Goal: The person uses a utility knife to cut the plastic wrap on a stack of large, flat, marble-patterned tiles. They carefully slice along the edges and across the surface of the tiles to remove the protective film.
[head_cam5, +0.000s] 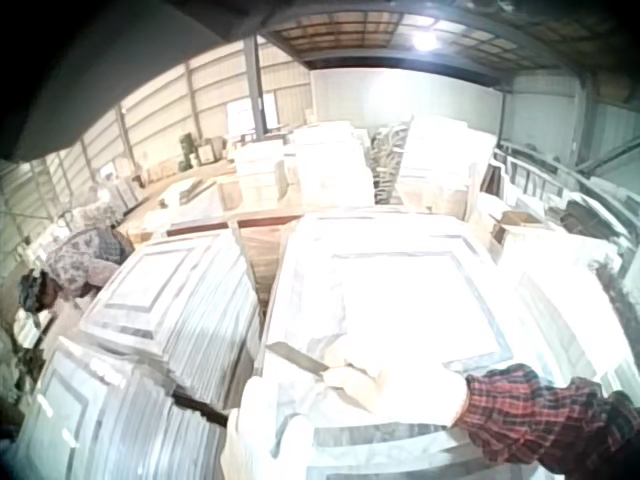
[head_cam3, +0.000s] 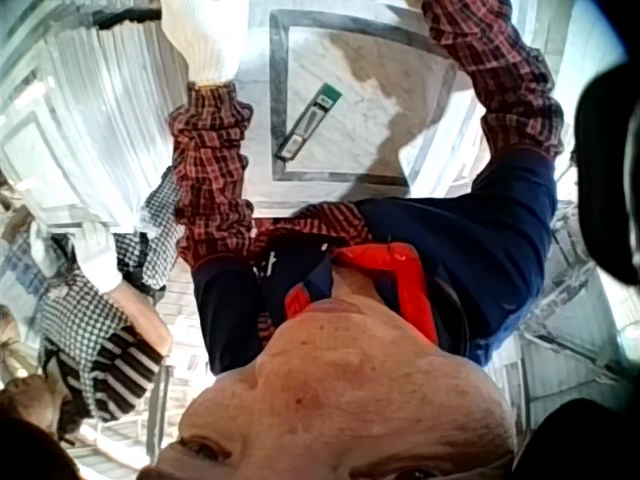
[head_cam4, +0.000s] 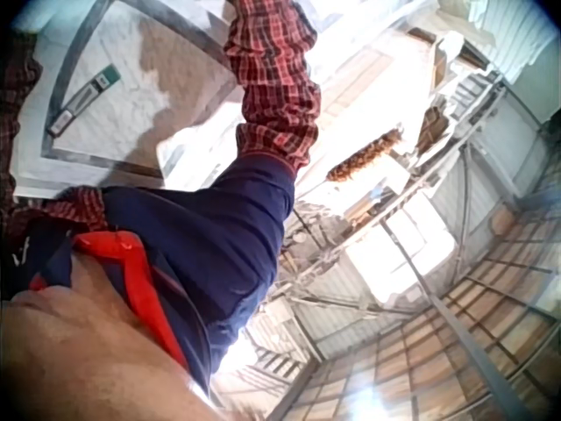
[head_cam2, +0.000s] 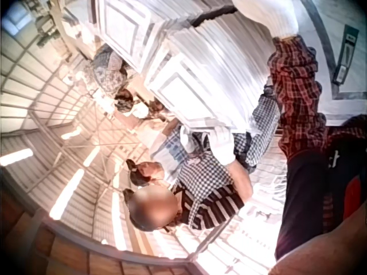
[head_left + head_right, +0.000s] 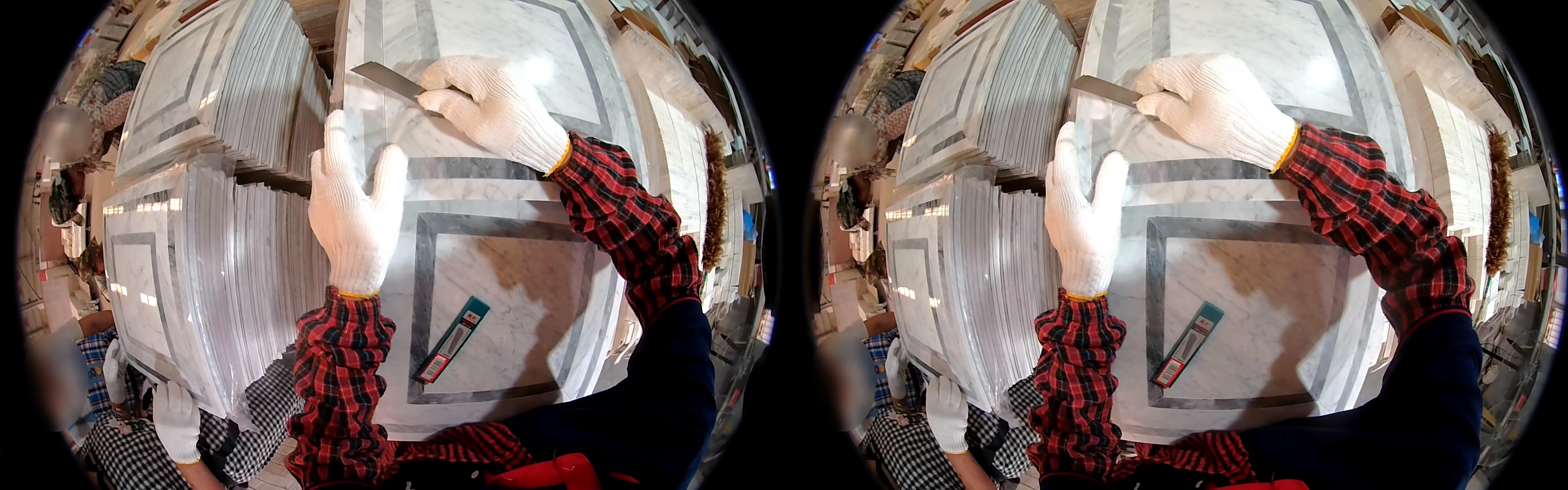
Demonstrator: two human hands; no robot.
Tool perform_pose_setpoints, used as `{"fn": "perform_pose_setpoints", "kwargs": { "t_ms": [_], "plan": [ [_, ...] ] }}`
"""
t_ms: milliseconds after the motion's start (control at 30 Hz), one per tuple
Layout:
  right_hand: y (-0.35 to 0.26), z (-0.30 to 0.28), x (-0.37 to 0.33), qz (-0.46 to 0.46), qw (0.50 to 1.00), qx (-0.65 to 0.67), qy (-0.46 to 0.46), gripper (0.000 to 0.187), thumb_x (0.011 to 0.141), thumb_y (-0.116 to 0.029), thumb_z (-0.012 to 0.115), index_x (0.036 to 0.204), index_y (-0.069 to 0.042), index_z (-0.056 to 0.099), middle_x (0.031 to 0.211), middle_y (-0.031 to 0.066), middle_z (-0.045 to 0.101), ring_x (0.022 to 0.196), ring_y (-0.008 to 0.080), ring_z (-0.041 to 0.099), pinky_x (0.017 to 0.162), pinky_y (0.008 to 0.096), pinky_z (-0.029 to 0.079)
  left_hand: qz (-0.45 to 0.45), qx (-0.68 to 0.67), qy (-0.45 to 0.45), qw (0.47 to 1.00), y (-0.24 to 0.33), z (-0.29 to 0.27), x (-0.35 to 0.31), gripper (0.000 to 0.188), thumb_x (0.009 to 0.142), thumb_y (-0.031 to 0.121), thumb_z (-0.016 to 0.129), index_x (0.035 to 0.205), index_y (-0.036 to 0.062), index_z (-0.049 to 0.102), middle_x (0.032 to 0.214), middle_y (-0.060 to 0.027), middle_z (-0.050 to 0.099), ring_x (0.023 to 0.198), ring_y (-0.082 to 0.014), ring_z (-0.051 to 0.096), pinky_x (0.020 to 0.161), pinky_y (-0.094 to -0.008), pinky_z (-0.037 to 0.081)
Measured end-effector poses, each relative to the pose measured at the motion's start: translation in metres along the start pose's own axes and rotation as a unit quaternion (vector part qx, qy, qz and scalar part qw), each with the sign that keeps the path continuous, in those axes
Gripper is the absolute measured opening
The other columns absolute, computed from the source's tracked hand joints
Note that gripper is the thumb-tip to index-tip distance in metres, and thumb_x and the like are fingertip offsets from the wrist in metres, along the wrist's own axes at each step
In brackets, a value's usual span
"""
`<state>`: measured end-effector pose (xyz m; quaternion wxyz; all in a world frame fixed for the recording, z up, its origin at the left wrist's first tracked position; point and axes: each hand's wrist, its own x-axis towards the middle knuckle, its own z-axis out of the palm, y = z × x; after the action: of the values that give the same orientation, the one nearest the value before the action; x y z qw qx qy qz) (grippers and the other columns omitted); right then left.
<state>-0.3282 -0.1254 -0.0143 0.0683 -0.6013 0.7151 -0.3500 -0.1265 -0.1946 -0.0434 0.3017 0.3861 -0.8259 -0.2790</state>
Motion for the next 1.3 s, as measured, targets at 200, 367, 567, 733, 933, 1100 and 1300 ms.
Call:
{"fn": "perform_pose_setpoints", "kwargs": {
  "t_ms": [200,367,567,733,933,1100,1300],
  "plan": [
    [-0.007,0.007,0.003,-0.002,0.999,0.053,-0.012,0.019,0.097,-0.023,0.07,0.101,-0.004,0.073,0.08,0.0089,0.068,0.065,0.0149,0.062,0.062,0.0306,0.051,0.011,-0.006,0.013,1.0,-0.008,0.003,-0.003,0.068,0.093,0.031,0.072,0.15,0.0034,0.046,0.113,-0.0199,0.063,0.102,-0.0373,0.065,0.087,-0.0452,0.053],
    [-0.029,-0.004,0.027,0.249,0.912,0.312,0.092,0.025,0.1,-0.03,0.064,0.1,-0.007,0.075,0.073,0.0047,0.071,0.061,0.0148,0.066,0.056,0.0334,0.05,0.001,-0.046,-0.002,0.999,-0.005,-0.002,0.001,0.067,0.094,0.032,0.072,0.149,0.0043,0.046,0.115,-0.0219,0.063,0.106,-0.0374,0.065,0.09,-0.0451,0.052],
    [-0.005,-0.015,-0.004,0.177,0.951,0.253,0.019,0.026,0.098,-0.029,0.069,0.101,-0.004,0.074,0.076,0.0022,0.068,0.064,0.0074,0.058,0.061,0.0253,0.05,0.003,-0.039,0.001,0.999,-0.009,-0.002,-0.001,0.068,0.094,0.032,0.072,0.15,0.0032,0.046,0.115,-0.0213,0.064,0.107,-0.0376,0.064,0.091,-0.0457,0.052],
    [-0.008,-0.012,-0.005,0.138,0.976,0.168,0.002,0.024,0.096,-0.027,0.069,0.101,-0.005,0.075,0.078,0.0049,0.071,0.066,0.0115,0.061,0.065,0.0294,0.052,0.002,-0.032,-0.008,0.999,-0.004,-0.004,0.0,0.069,0.094,0.033,0.072,0.149,0.002,0.046,0.116,-0.0214,0.064,0.108,-0.0378,0.065,0.091,-0.0457,0.053],
    [-0.004,-0.007,-0.006,0.091,0.99,0.106,-0.012,0.023,0.095,-0.029,0.069,0.102,-0.009,0.076,0.074,0.0088,0.068,0.063,0.0206,0.062,0.063,0.0337,0.051,-0.01,-0.047,-0.01,0.999,-0.003,-0.003,0.0,0.068,0.094,0.033,0.072,0.149,0.0023,0.047,0.113,-0.021,0.064,0.103,-0.0372,0.065,0.089,-0.0451,0.053],
    [0.002,-0.003,-0.007,0.034,0.998,0.044,0.01,0.022,0.095,-0.03,0.069,0.101,-0.01,0.075,0.073,0.0108,0.067,0.063,0.0253,0.062,0.062,0.0358,0.05,-0.038,-0.059,-0.036,0.997,0.005,-0.01,0.0,0.065,0.097,0.03,0.071,0.149,-0.0024,0.048,0.127,-0.0239,0.062,0.117,-0.0358,0.062,0.101,-0.0421,0.048],
    [-0.002,0.003,-0.007,-0.052,0.997,-0.032,0.049,0.022,0.097,-0.03,0.067,0.099,-0.01,0.074,0.077,0.0122,0.069,0.067,0.0306,0.066,0.063,0.0392,0.052,-0.016,-0.04,-0.02,0.999,0.0,-0.009,-0.002,0.066,0.096,0.031,0.071,0.149,-0.0014,0.047,0.12,-0.0225,0.062,0.109,-0.0357,0.063,0.094,-0.0431,0.05]
  ]
}}
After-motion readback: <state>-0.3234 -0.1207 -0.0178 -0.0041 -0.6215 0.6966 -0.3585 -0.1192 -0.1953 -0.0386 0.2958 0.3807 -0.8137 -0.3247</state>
